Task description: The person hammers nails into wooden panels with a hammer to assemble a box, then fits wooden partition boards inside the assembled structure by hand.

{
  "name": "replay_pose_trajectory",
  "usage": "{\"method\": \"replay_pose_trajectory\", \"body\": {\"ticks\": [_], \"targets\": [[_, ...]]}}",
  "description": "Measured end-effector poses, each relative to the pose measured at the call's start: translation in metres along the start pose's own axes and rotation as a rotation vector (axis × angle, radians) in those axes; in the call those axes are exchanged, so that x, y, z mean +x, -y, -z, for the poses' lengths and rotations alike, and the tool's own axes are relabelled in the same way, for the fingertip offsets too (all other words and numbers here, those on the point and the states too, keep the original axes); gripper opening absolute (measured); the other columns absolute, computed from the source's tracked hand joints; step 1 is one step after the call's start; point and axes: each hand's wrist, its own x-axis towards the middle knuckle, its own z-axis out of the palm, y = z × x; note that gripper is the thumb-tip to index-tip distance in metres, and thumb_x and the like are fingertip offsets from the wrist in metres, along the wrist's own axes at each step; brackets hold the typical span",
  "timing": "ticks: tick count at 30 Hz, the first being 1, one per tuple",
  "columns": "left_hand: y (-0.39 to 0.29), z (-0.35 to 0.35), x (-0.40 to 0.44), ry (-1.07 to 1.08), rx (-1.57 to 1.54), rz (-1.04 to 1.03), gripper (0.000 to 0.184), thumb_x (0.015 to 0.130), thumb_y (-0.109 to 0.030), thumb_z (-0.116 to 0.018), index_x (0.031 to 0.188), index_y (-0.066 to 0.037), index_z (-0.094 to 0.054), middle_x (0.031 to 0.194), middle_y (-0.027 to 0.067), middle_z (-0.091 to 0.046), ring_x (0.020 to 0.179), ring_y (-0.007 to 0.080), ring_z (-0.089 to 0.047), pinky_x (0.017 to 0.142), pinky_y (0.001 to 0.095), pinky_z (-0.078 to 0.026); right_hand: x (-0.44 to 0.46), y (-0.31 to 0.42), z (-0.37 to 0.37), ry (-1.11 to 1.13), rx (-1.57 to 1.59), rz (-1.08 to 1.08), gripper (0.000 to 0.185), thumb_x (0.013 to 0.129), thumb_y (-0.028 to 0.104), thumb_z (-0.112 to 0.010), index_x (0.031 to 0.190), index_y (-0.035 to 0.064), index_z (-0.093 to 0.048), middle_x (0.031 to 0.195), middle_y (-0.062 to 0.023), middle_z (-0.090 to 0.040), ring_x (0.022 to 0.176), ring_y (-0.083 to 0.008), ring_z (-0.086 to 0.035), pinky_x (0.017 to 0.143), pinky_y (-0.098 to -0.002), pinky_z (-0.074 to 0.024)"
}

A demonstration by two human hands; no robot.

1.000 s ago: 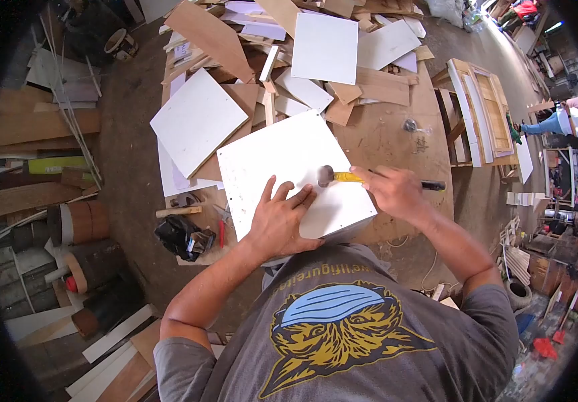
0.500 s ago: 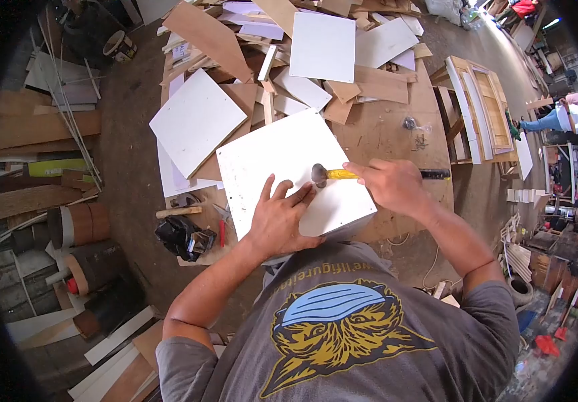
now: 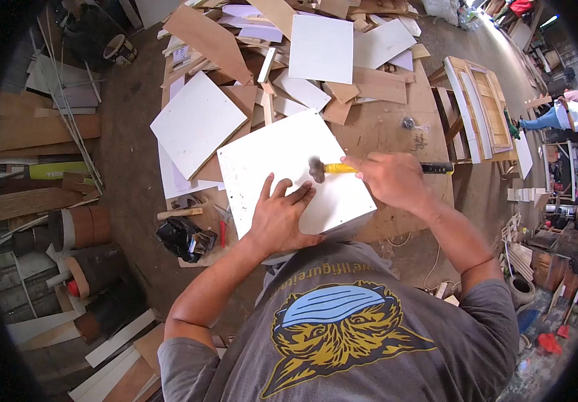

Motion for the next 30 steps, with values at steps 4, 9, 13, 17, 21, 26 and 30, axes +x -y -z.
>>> {"method": "replay_pose_trajectory", "body": {"ticks": [4, 9, 13, 17, 21, 26, 30], "targets": [[-0.001, 0.001, -0.001, 0.011, 0.005, 0.002, 0.100, 0.073, -0.072, -0.078, 0.146, -0.005, -0.065, 0.151, 0.0092, -0.064, 0.139, 0.0364, -0.052, 0.129, 0.0637, -0.018, -0.004, 0.000, -0.002, 0.131, -0.117, 0.004, 0.040, 0.101, 0.025, -0.065, 0.140, 0.0277, -0.071, 0.092, -0.0072, -0.074, 0.078, -0.0300, -0.074, 0.066, -0.0448, -0.0573], [-0.003, 0.001, -0.002, -0.008, -0.004, 0.013, 0.102, 0.078, -0.078, -0.072, 0.147, -0.003, -0.064, 0.152, 0.0104, -0.063, 0.144, 0.0385, -0.049, 0.128, 0.0650, -0.017, -0.011, -0.014, -0.011, -0.018, 0.017, -0.197, 0.041, 0.099, 0.025, -0.072, 0.140, 0.0205, -0.071, 0.092, -0.0112, -0.075, 0.081, -0.0322, -0.073, 0.071, -0.0446, -0.0564], [-0.007, 0.001, 0.011, -0.005, 0.000, 0.026, 0.106, 0.084, -0.086, -0.062, 0.148, -0.001, -0.062, 0.152, 0.0117, -0.063, 0.149, 0.0401, -0.043, 0.128, 0.0659, -0.017, -0.036, -0.052, -0.069, -0.303, 0.404, -0.410, 0.044, 0.100, 0.027, -0.071, 0.142, 0.0133, -0.068, 0.108, -0.0195, -0.077, 0.102, -0.0385, -0.075, 0.088, -0.0477, -0.0577], [-0.014, -0.011, 0.038, 0.050, 0.101, 0.034, 0.102, 0.088, -0.083, -0.061, 0.150, -0.001, -0.060, 0.156, 0.0125, -0.060, 0.153, 0.0396, -0.039, 0.128, 0.0640, -0.018, -0.068, -0.074, -0.141, -0.421, 0.529, -0.756, 0.030, 0.098, 0.019, -0.076, 0.122, 0.0007, -0.072, 0.101, -0.0190, -0.077, 0.097, -0.0290, -0.076, 0.087, -0.0396, -0.0566], [-0.032, -0.022, 0.076, 0.045, 0.104, 0.017, 0.086, 0.099, -0.070, -0.057, 0.148, 0.000, -0.060, 0.155, 0.0159, -0.059, 0.151, 0.0409, -0.043, 0.126, 0.0629, -0.024, -0.103, -0.075, -0.218, -0.360, 0.433, -0.834, 0.034, 0.094, 0.022, -0.080, 0.118, 0.0013, -0.068, 0.106, -0.0231, -0.076, 0.101, -0.0404, -0.074, 0.088, -0.0460, -0.0575], [-0.053, -0.045, 0.141, 0.066, 0.024, -0.085, 0.070, 0.104, -0.065, -0.055, 0.140, -0.006, -0.070, 0.151, 0.0143, -0.063, 0.145, 0.0373, -0.051, 0.123, 0.0577, -0.032, -0.124, -0.059, -0.312, -0.269, 0.474, -0.983, 0.029, 0.096, 0.024, -0.076, 0.117, 0.0046, -0.071, 0.113, -0.0215, -0.073, 0.112, -0.0418, -0.068, 0.094, -0.0492, -0.0551], [-0.063, -0.053, 0.181, 0.178, 0.009, -0.114, 0.068, 0.102, -0.066, -0.057, 0.128, -0.006, -0.077, 0.139, 0.0137, -0.071, 0.133, 0.0343, -0.061, 0.114, 0.0480, -0.042, -0.130, -0.081, -0.345, -0.323, 0.283, -0.895, 0.032, 0.092, 0.025, -0.077, 0.119, 0.0091, -0.071, 0.120, -0.0170, -0.070, 0.122, -0.0379, -0.062, 0.100, -0.0472, -0.0534]]}}
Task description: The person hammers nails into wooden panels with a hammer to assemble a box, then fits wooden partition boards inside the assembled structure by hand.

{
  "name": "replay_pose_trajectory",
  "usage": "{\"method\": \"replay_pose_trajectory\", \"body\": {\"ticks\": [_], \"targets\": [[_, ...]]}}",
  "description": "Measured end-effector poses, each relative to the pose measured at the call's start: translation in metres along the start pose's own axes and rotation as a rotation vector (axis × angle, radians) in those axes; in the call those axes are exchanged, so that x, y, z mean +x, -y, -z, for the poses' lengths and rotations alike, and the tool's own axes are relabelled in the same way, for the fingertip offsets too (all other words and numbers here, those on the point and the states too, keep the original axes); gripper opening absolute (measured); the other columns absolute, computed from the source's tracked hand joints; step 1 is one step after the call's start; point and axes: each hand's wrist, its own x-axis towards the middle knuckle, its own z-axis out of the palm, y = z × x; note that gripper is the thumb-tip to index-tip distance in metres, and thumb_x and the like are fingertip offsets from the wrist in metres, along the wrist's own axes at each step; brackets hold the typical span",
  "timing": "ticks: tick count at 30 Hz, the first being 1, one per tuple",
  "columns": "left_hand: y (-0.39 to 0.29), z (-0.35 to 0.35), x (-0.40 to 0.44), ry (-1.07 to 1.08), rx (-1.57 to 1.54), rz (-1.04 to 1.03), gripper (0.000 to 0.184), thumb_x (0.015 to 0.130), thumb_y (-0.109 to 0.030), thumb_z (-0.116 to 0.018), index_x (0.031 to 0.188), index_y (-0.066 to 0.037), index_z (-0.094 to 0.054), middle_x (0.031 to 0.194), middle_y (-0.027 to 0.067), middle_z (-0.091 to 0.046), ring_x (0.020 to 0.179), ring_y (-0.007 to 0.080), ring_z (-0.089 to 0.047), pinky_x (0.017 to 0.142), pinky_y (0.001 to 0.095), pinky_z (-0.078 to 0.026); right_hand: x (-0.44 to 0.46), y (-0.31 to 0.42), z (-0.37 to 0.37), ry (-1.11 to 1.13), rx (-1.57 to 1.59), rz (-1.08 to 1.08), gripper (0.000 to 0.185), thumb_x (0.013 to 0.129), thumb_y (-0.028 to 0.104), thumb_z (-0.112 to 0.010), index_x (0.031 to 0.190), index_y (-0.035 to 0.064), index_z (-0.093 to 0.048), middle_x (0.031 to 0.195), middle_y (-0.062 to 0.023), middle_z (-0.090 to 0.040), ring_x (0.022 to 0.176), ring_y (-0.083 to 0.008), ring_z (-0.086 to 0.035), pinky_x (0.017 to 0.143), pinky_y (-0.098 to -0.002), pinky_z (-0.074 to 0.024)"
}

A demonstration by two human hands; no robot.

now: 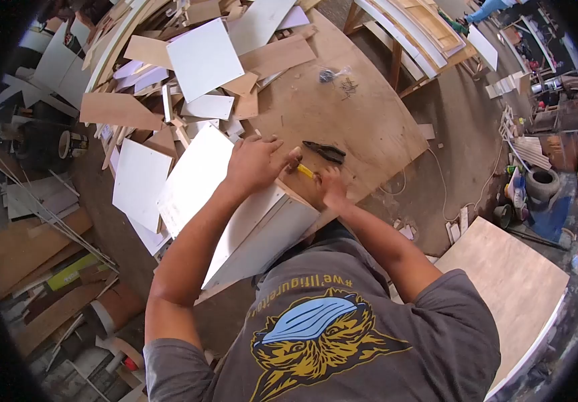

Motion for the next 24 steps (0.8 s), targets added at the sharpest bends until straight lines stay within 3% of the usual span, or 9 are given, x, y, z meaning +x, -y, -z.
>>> {"method": "replay_pose_trajectory", "body": {"ticks": [3, 5, 11, 17, 20, 24], "targets": [[-0.009, 0.007, 0.015, 0.070, -0.055, 0.018, 0.059, 0.103, -0.056, -0.062, 0.126, -0.004, -0.078, 0.131, 0.0198, -0.074, 0.127, 0.0386, -0.065, 0.110, 0.0478, -0.048, 0.026, -0.016, 0.012, -0.194, -0.157, 0.062, 0.040, 0.088, 0.025, -0.079, 0.125, 0.0133, -0.070, 0.123, -0.0116, -0.070, 0.123, -0.0342, -0.061, 0.101, -0.0469, -0.0523], [-0.009, -0.001, 0.016, 0.078, -0.070, 0.049, 0.061, 0.103, -0.059, -0.060, 0.124, -0.005, -0.079, 0.129, 0.0179, -0.075, 0.124, 0.0368, -0.067, 0.110, 0.0483, -0.046, 0.040, -0.012, 0.044, -0.269, -0.273, 0.065, 0.047, 0.085, 0.026, -0.081, 0.128, 0.0163, -0.069, 0.124, -0.0079, -0.070, 0.123, -0.0318, -0.062, 0.101, -0.0469, -0.0518], [-0.001, -0.008, 0.011, 0.023, -0.182, 0.107, 0.059, 0.103, -0.057, -0.061, 0.122, -0.004, -0.080, 0.130, 0.0183, -0.075, 0.126, 0.0380, -0.066, 0.113, 0.0498, -0.044, 0.062, -0.064, 0.016, -0.157, -0.293, 0.214, 0.057, 0.079, 0.029, -0.084, 0.133, 0.0181, -0.067, 0.127, -0.0056, -0.070, 0.127, -0.0283, -0.061, 0.105, -0.0450, -0.0489], [0.001, -0.013, 0.011, 0.023, -0.194, 0.160, 0.057, 0.103, -0.055, -0.063, 0.125, -0.005, -0.079, 0.134, 0.0177, -0.073, 0.135, 0.0380, -0.060, 0.118, 0.0488, -0.040, 0.120, -0.068, 0.064, -0.147, -0.277, 0.195, 0.041, 0.085, 0.027, -0.080, 0.124, 0.0167, -0.069, 0.122, -0.0047, -0.071, 0.125, -0.0280, -0.061, 0.103, -0.0446, -0.0504], [-0.001, -0.012, 0.011, 0.014, -0.173, 0.173, 0.056, 0.103, -0.055, -0.063, 0.126, -0.006, -0.079, 0.135, 0.0167, -0.073, 0.136, 0.0378, -0.058, 0.119, 0.0488, -0.039, 0.137, -0.087, 0.056, -0.256, -0.212, 0.313, 0.032, 0.089, 0.028, -0.077, 0.117, 0.0151, -0.069, 0.117, -0.0054, -0.070, 0.117, -0.0299, -0.064, 0.097, -0.0463, -0.0525], [-0.002, -0.013, 0.010, -0.023, -0.174, 0.191, 0.053, 0.103, -0.053, -0.063, 0.125, -0.006, -0.079, 0.134, 0.0156, -0.074, 0.136, 0.0379, -0.058, 0.118, 0.0485, -0.039, 0.114, -0.100, 0.019, -0.162, -0.201, 0.225, 0.022, 0.092, 0.027, -0.074, 0.109, 0.0138, -0.067, 0.109, -0.0080, -0.068, 0.106, -0.0319, -0.066, 0.090, -0.0483, -0.0538]]}}
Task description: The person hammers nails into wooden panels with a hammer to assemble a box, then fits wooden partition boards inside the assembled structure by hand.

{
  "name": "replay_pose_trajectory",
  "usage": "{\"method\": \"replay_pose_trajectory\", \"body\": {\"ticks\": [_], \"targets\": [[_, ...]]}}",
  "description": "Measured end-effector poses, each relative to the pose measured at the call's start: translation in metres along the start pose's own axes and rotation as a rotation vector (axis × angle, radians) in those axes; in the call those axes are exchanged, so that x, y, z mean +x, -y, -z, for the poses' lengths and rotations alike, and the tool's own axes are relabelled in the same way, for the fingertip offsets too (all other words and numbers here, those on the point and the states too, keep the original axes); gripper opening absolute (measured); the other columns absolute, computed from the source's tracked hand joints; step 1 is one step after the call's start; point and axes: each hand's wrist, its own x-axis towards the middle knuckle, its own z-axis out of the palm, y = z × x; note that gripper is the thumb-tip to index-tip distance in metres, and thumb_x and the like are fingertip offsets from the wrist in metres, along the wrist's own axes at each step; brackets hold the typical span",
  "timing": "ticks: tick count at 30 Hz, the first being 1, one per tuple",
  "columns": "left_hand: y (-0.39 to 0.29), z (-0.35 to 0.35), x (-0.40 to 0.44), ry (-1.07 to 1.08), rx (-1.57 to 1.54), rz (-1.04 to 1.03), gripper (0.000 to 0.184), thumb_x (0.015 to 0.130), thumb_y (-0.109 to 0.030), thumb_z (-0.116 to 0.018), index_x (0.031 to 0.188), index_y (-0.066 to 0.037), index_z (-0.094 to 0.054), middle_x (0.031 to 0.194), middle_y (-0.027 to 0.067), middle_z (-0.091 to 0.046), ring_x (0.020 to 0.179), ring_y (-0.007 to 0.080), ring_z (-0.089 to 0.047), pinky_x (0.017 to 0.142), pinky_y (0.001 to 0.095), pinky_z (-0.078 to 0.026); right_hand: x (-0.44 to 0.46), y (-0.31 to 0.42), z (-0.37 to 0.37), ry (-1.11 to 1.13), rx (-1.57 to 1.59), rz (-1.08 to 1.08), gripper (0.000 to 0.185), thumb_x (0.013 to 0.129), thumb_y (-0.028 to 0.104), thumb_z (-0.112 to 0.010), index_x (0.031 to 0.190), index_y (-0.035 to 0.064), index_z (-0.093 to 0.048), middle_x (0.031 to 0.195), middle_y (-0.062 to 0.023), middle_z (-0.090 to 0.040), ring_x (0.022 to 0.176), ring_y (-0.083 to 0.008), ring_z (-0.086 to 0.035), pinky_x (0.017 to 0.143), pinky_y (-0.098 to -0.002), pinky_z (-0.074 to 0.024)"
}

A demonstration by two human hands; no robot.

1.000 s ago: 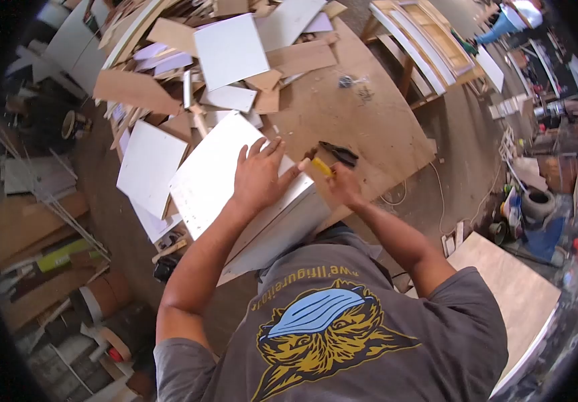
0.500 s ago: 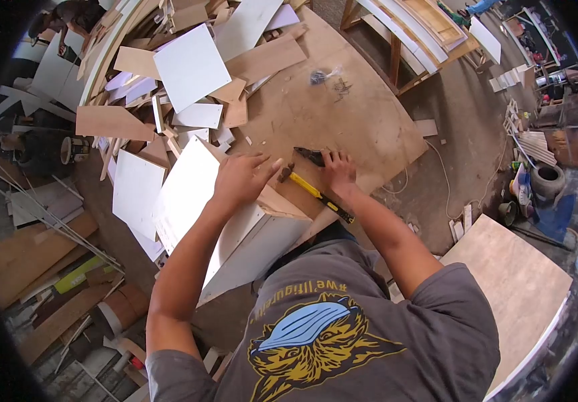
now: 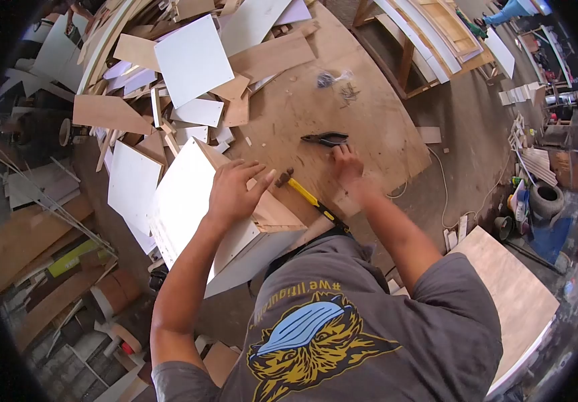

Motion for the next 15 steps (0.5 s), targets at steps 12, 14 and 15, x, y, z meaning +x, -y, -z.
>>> {"method": "replay_pose_trajectory", "body": {"ticks": [12, 14, 15], "targets": [[0.002, 0.006, -0.004, -0.153, -0.303, -0.039, 0.037, 0.099, -0.034, -0.074, 0.113, -0.001, -0.081, 0.108, 0.0193, -0.079, 0.107, 0.0372, -0.073, 0.098, 0.0428, -0.055, 0.006, 0.044, 0.003, -0.051, 0.365, -0.248, 0.010, 0.098, 0.015, -0.068, 0.106, 0.0086, -0.065, 0.108, -0.0144, -0.070, 0.099, -0.0367, -0.069, 0.084, -0.0480, -0.0552], [0.005, 0.012, -0.006, -0.165, -0.400, -0.015, 0.037, 0.098, -0.032, -0.076, 0.115, 0.000, -0.080, 0.107, 0.0201, -0.080, 0.102, 0.0345, -0.075, 0.093, 0.0399, -0.057, 0.019, 0.080, 0.051, -0.054, 0.627, -0.226, 0.012, 0.099, 0.010, -0.068, 0.109, 0.0066, -0.064, 0.112, -0.0158, -0.071, 0.096, -0.0352, -0.071, 0.084, -0.0450, -0.0562], [0.007, 0.015, -0.007, -0.171, -0.449, -0.004, 0.038, 0.097, -0.032, -0.077, 0.116, 0.001, -0.080, 0.106, 0.0206, -0.080, 0.099, 0.0331, -0.077, 0.091, 0.0385, -0.058, 0.025, 0.105, 0.088, -0.055, 0.713, -0.180, 0.015, 0.099, 0.008, -0.068, 0.112, 0.0044, -0.063, 0.110, -0.0168, -0.072, 0.098, -0.0351, -0.072, 0.084, -0.0430, -0.0564]]}}
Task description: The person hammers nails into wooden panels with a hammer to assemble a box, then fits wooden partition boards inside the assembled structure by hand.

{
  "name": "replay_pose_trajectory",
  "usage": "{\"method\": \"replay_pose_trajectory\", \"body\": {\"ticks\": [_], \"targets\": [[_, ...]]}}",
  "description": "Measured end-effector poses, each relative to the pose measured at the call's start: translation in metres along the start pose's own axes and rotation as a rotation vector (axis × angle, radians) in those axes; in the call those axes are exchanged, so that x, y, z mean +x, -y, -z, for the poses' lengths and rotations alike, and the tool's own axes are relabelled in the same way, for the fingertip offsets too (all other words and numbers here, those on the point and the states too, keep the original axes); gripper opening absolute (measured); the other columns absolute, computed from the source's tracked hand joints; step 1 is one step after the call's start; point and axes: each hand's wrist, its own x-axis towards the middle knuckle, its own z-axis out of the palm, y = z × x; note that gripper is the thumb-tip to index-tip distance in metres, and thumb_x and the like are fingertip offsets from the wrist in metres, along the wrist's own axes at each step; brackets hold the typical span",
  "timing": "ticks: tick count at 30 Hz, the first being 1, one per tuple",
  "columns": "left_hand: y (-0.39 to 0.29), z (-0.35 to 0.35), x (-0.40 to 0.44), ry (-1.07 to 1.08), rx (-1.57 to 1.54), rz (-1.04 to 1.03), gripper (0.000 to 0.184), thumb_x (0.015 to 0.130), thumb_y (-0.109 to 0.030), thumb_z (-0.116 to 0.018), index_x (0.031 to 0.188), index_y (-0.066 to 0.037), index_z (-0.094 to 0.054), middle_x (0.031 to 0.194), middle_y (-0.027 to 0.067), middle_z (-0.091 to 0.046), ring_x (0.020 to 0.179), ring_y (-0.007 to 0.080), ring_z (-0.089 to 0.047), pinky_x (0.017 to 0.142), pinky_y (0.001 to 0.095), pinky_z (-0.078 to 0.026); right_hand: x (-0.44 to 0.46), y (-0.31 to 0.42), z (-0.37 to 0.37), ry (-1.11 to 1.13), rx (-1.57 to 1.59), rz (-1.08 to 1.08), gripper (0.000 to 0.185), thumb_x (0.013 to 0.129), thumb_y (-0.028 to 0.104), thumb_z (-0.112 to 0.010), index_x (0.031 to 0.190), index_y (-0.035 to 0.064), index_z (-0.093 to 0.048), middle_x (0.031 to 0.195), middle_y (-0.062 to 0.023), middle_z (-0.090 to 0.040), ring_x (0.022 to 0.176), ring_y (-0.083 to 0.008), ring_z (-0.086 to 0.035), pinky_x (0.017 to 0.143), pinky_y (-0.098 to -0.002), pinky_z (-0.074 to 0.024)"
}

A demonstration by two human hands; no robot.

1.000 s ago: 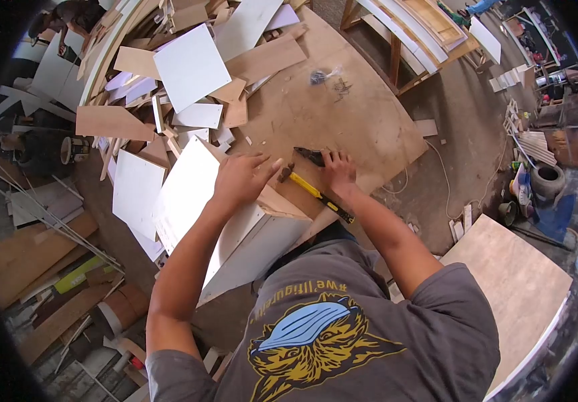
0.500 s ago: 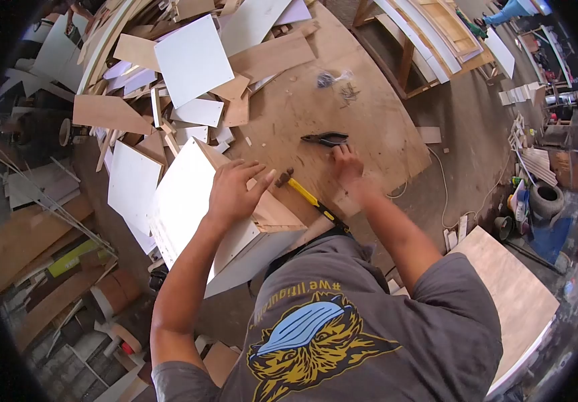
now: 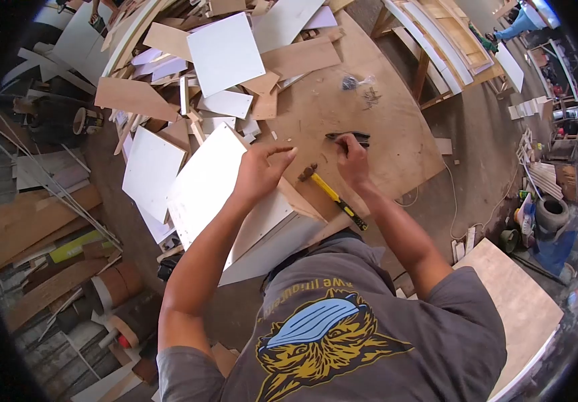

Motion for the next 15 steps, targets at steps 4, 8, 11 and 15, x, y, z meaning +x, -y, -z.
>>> {"method": "replay_pose_trajectory", "body": {"ticks": [4, 8, 11, 15], "targets": [[-0.018, 0.020, -0.016, -0.015, -0.253, 0.116, 0.041, 0.101, -0.029, -0.077, 0.124, 0.004, -0.077, 0.112, 0.0163, -0.080, 0.103, 0.0183, -0.072, 0.095, 0.0334, -0.054, -0.007, 0.151, 0.021, 0.084, 0.328, 0.117, 0.023, 0.101, 0.003, -0.067, 0.121, 0.0001, -0.057, 0.106, -0.0174, -0.075, 0.101, -0.0284, -0.074, 0.086, -0.0360, -0.0564], [-0.025, 0.027, -0.034, -0.136, -0.653, 0.092, 0.037, 0.102, -0.026, -0.079, 0.119, 0.007, -0.078, 0.104, 0.0118, -0.081, 0.094, 0.0120, -0.071, 0.086, 0.0280, -0.056, -0.019, 0.225, 0.020, 0.150, 0.492, 0.230, 0.030, 0.100, 0.000, -0.068, 0.126, 0.0002, -0.052, 0.105, -0.0139, -0.075, 0.100, -0.0186, -0.072, 0.087, -0.0334, -0.0564], [-0.025, 0.035, -0.043, -0.181, -0.827, 0.063, 0.027, 0.102, -0.017, -0.078, 0.114, 0.006, -0.079, 0.103, 0.0100, -0.080, 0.093, 0.0108, -0.070, 0.084, 0.0262, -0.055, -0.021, 0.237, 0.010, 0.176, 0.521, 0.266, 0.036, 0.100, 0.001, -0.068, 0.130, -0.0002, -0.048, 0.106, -0.0115, -0.075, 0.100, -0.0166, -0.071, 0.087, -0.0334, -0.0565], [-0.010, 0.039, -0.048, -0.250, -0.758, 0.005, 0.028, 0.103, -0.021, -0.077, 0.110, 0.006, -0.077, 0.099, 0.0083, -0.078, 0.090, 0.0105, -0.068, 0.083, 0.0268, -0.055, -0.022, 0.240, 0.005, 0.158, 0.498, 0.224, 0.023, 0.102, 0.002, -0.067, 0.122, 0.0007, -0.056, 0.105, -0.0093, -0.075, 0.098, -0.0138, -0.070, 0.086, -0.0315, -0.0558]]}}
